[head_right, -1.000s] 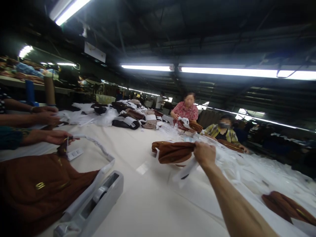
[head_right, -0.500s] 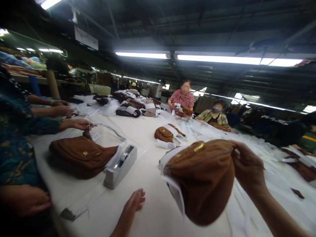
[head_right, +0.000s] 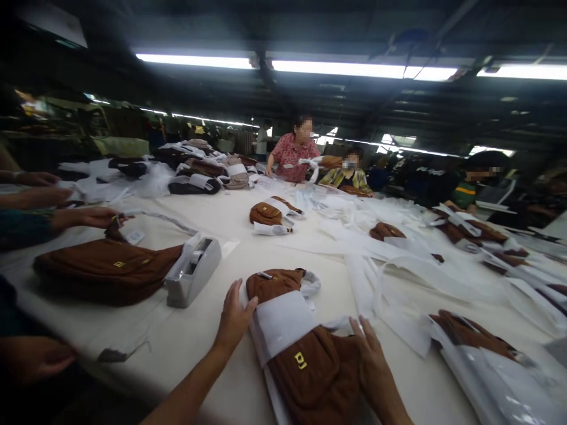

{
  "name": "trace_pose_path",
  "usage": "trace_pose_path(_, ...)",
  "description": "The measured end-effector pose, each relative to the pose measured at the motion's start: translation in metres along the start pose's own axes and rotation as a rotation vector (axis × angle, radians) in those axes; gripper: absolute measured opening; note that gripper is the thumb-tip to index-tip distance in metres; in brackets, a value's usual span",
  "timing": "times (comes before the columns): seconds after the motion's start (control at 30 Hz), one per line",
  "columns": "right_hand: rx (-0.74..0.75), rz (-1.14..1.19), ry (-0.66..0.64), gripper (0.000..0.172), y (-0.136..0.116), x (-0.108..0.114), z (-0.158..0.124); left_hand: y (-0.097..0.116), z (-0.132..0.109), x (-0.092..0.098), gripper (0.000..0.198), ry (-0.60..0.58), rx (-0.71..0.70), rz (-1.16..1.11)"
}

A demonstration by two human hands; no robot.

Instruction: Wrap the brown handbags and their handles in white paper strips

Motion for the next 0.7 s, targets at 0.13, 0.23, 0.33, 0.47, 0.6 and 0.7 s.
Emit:
trace_pose_path(0.13,-0.288,-0.189,0.092,0.081,0.013,-0.004,-0.045,0.030,-0.064,-0.014,0.051,-0.315,-0.642,0.371)
trace_pose_path(0.23,-0.523,-0.112,-0.080,0.077,0.018,0.000,-0.065,0.027,-0.106,-0.029,0.074,-0.643,-0.910,0.460)
trace_pose_path(0.33,-0.600,0.015,-0.191,0.054,0.017,0.012,-0.070,0.011,-0.114,-0.034,0.071,-0.741,-1.013,0.526)
trace_pose_path(0.47,-0.588,0.048,-0.105,0.041,0.025,0.031,-0.074,0.000,-0.095,-0.016,0.068,-0.786,-1.051,0.613)
trace_pose_path(0.6,-0.468,0.025,-0.045,0.035,0.036,0.041,-0.090,0.011,-0.080,0.006,0.073,-0.855,-0.947,0.712)
trace_pose_path(0.7,-0.337,-0.039,0.006,0.031,0.035,0.046,-0.100,0.017,-0.078,0.010,0.070,-0.903,-0.855,0.726)
Point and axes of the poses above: each hand's wrist, its own z-axis towards the middle knuckle, its own x-axis out of the back of the hand, y = z × x, the point moved 2 cm from there along z, towards the middle knuckle, and after that the axes turned 8 degrees about y, right-handed, at the moved point
